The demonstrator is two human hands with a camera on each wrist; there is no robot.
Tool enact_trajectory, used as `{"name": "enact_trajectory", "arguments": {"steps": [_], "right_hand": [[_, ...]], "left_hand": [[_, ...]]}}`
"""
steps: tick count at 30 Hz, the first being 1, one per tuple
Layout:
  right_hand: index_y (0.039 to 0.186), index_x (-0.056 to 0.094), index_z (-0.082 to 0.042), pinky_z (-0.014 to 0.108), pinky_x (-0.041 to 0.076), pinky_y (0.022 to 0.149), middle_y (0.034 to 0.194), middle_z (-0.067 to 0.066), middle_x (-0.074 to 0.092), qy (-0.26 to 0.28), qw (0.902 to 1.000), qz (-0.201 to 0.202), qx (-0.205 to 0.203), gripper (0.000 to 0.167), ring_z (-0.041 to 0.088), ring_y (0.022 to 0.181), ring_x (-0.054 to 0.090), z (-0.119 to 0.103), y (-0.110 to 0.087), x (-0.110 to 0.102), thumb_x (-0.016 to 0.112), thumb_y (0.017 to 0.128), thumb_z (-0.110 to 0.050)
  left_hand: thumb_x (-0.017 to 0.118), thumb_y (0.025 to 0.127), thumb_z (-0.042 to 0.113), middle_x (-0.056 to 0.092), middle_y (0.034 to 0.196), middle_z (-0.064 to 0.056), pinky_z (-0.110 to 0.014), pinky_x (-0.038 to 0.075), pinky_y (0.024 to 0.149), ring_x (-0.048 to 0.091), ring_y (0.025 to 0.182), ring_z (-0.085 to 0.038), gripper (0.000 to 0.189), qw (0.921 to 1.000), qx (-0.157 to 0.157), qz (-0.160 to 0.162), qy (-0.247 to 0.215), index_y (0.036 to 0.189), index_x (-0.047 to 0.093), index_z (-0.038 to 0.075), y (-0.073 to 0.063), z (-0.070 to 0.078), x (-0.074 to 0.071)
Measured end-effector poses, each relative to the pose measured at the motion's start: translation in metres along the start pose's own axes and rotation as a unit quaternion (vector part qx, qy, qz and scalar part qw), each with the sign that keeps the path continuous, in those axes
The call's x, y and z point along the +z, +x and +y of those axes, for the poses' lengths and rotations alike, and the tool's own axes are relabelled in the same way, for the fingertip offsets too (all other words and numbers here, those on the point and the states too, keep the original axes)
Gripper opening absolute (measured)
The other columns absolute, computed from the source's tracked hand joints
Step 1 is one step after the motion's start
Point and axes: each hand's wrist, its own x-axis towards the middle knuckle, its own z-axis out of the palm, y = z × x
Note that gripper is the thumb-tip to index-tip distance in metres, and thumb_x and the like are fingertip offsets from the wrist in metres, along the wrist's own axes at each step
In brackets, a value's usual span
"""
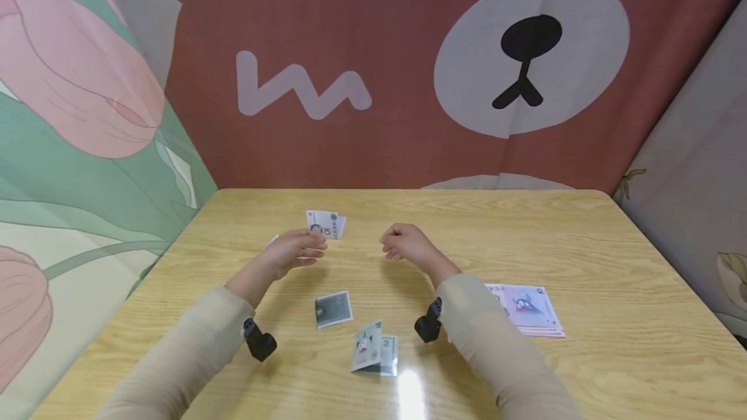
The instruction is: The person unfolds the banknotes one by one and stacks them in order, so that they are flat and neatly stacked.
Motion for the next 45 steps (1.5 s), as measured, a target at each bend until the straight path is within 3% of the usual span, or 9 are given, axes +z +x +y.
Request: {"name": "enact_trajectory", "arguments": {"steps": [11,19,23,28,30,36,41,45], "right_hand": [[0.103,0.049,0.009,0.043,0.046,0.074,0.090,0.017,0.055,0.027,0.9992,-0.027,0.008,0.026,0.033,0.085,0.054,-0.001,0.021,0.021,0.044,0.089,-0.013],[0.103,0.049,0.008,0.042,0.046,0.075,0.094,0.019,0.055,0.014,0.9995,-0.026,0.010,0.026,0.032,0.087,0.054,-0.006,0.032,0.026,0.042,0.090,-0.013],[0.102,0.050,0.008,0.040,0.046,0.074,0.095,0.019,0.054,0.018,0.9996,-0.014,0.015,0.023,0.034,0.087,0.053,-0.005,0.039,0.028,0.043,0.089,-0.011],[0.101,0.051,0.005,0.038,0.047,0.073,0.096,0.018,0.054,0.016,0.9996,-0.007,0.024,0.021,0.032,0.087,0.054,-0.003,0.050,0.031,0.044,0.089,-0.011],[0.100,0.051,0.005,0.038,0.047,0.073,0.095,0.017,0.054,0.016,0.9995,-0.004,0.027,0.021,0.032,0.087,0.054,-0.002,0.053,0.032,0.044,0.089,-0.011],[0.099,0.050,0.005,0.038,0.047,0.071,0.094,0.019,0.053,0.023,0.9994,0.000,0.028,0.018,0.032,0.086,0.053,-0.003,0.063,0.037,0.042,0.089,-0.009],[0.097,0.051,0.003,0.035,0.047,0.065,0.093,0.019,0.053,0.027,0.9990,-0.001,0.036,0.017,0.028,0.079,0.053,-0.002,0.071,0.043,0.044,0.089,-0.009],[0.096,0.051,0.004,0.034,0.047,0.063,0.088,0.018,0.053,0.024,0.9990,0.002,0.039,0.016,0.024,0.072,0.052,0.001,0.075,0.048,0.045,0.088,-0.009]], "left_hand": [[0.044,0.085,0.008,0.051,0.105,-0.016,-0.038,0.040,0.087,0.046,0.105,-0.036,0.030,0.9994,-0.013,0.029,-0.017,0.109,0.045,-0.010,0.022,-0.012,-0.012],[0.045,0.087,0.010,0.043,0.119,-0.021,-0.038,0.037,0.090,0.044,0.107,-0.034,0.034,0.9969,-0.039,0.057,-0.038,0.115,0.041,-0.009,0.035,-0.013,-0.021],[0.050,0.084,0.009,0.044,0.117,-0.021,-0.034,0.040,0.087,0.047,0.103,-0.030,0.036,0.9960,-0.037,0.075,-0.032,0.114,0.042,-0.009,0.038,-0.009,-0.026],[0.043,0.086,0.004,0.040,0.120,-0.026,-0.035,0.037,0.092,0.042,0.108,-0.034,0.035,0.9944,-0.041,0.091,-0.032,0.117,0.036,-0.012,0.030,0.008,-0.025],[0.041,0.087,0.005,0.038,0.121,-0.027,-0.037,0.035,0.093,0.039,0.110,-0.035,0.036,0.9941,-0.040,0.098,-0.025,0.118,0.034,-0.013,0.034,0.009,-0.027],[0.047,0.085,0.011,0.040,0.121,-0.020,-0.035,0.040,0.087,0.045,0.103,-0.030,0.039,0.9926,-0.025,0.117,0.020,0.118,0.037,-0.008,0.061,-0.011,-0.043],[0.056,0.082,0.015,0.044,0.120,-0.017,-0.031,0.045,0.079,0.050,0.097,-0.027,0.048,0.9938,0.004,0.110,0.016,0.121,0.039,-0.005,0.108,-0.049,-0.065],[0.058,0.081,0.012,0.046,0.117,-0.018,-0.032,0.045,0.081,0.051,0.097,-0.027,0.049,0.9942,0.021,0.105,-0.001,0.123,0.039,-0.002,0.120,-0.058,-0.069]]}}
